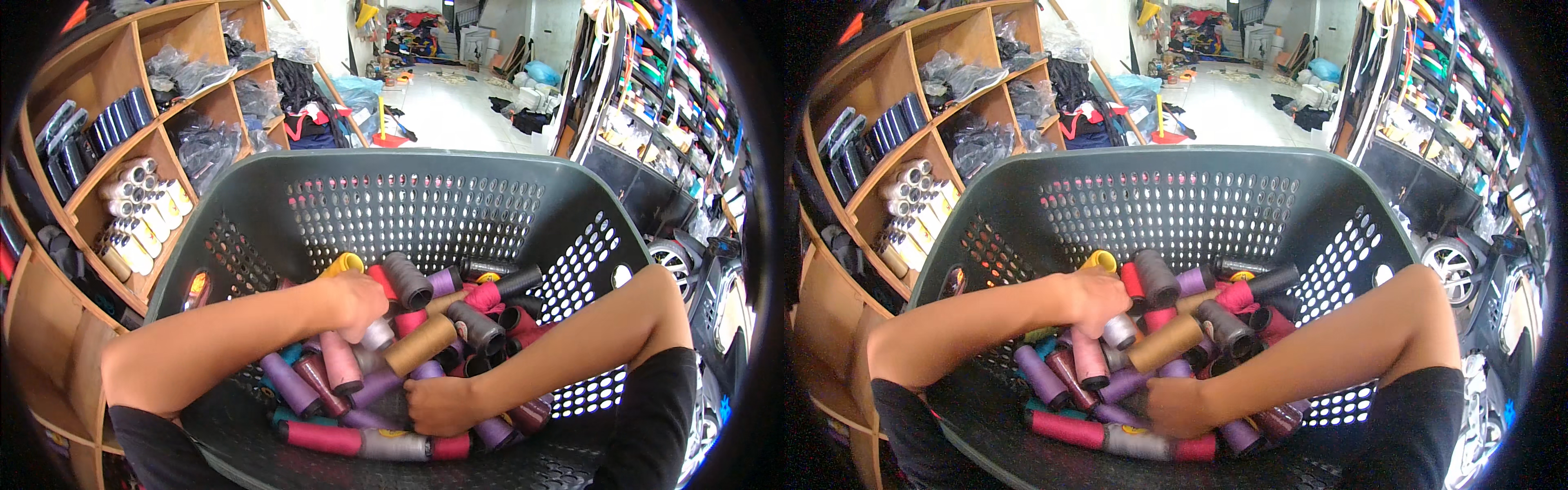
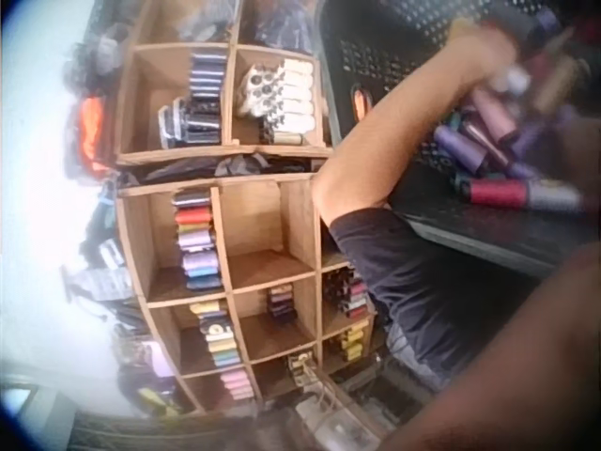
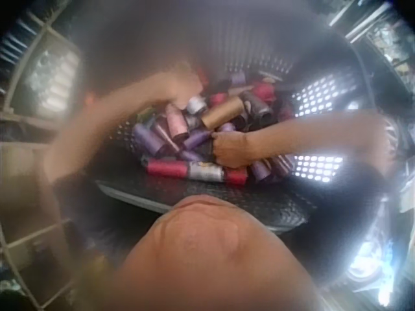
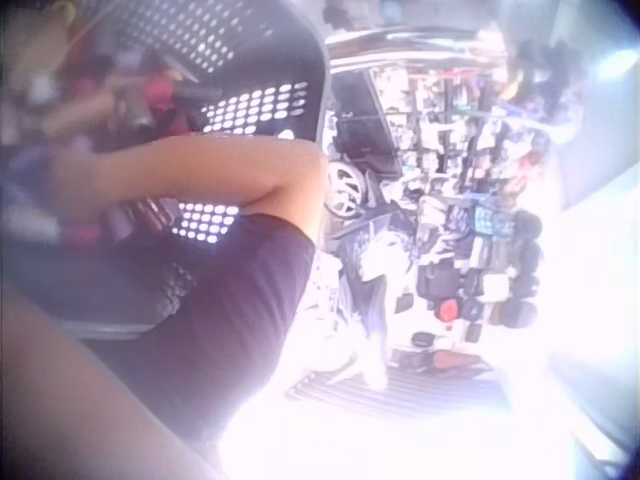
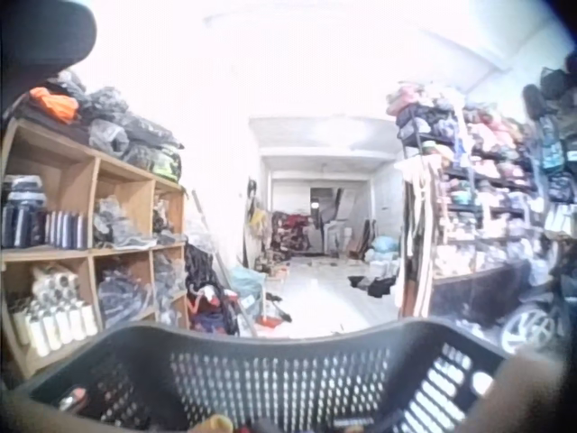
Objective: The person sorts colorful thread spools from a perforated basket and places them onto wooden shelves. The person repeatedly picks spools from the basket, transfers them to the shelf, and returns to the basket to continue sorting.
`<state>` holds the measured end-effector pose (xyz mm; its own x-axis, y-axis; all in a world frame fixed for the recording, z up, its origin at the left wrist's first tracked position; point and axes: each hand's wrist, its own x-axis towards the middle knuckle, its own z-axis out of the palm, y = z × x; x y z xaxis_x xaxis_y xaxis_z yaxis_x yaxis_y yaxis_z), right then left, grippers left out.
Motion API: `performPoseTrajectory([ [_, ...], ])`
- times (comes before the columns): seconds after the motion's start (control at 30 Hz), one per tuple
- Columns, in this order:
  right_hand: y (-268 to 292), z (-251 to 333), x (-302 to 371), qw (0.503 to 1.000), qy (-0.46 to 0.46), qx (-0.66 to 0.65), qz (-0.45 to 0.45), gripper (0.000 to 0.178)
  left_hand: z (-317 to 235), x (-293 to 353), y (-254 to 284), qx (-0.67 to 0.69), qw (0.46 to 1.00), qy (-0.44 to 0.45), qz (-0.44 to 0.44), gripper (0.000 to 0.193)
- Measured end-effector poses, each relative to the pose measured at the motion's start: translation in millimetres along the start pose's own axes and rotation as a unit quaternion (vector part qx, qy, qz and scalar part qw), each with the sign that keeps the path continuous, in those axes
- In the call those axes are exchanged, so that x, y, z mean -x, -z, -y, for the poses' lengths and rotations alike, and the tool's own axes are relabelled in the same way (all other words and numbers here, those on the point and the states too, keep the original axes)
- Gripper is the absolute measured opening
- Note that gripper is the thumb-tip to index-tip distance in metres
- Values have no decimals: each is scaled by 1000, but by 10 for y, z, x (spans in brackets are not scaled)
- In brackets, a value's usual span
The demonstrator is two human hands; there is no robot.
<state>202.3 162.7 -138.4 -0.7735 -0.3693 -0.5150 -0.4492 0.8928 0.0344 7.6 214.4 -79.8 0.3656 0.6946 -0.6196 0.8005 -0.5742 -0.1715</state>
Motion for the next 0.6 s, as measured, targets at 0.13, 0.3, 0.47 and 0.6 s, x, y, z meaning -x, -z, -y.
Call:
performPoseTrajectory([
  [0.13,0,-171,-290,1000,11,1,-5,19,-55,-13,-109,-33,999,0,-36,32],
  [0.3,-404,-247,-326,984,15,42,-173,23,-13,14,-103,-21,999,19,-27,35],
  [0.47,-41,-263,-211,988,-61,-123,75,37,-47,26,-62,-23,999,25,-14,36],
  [0.6,28,-220,-265,967,-107,-170,156,39,-59,8,-82,-32,999,16,-18,36],
])
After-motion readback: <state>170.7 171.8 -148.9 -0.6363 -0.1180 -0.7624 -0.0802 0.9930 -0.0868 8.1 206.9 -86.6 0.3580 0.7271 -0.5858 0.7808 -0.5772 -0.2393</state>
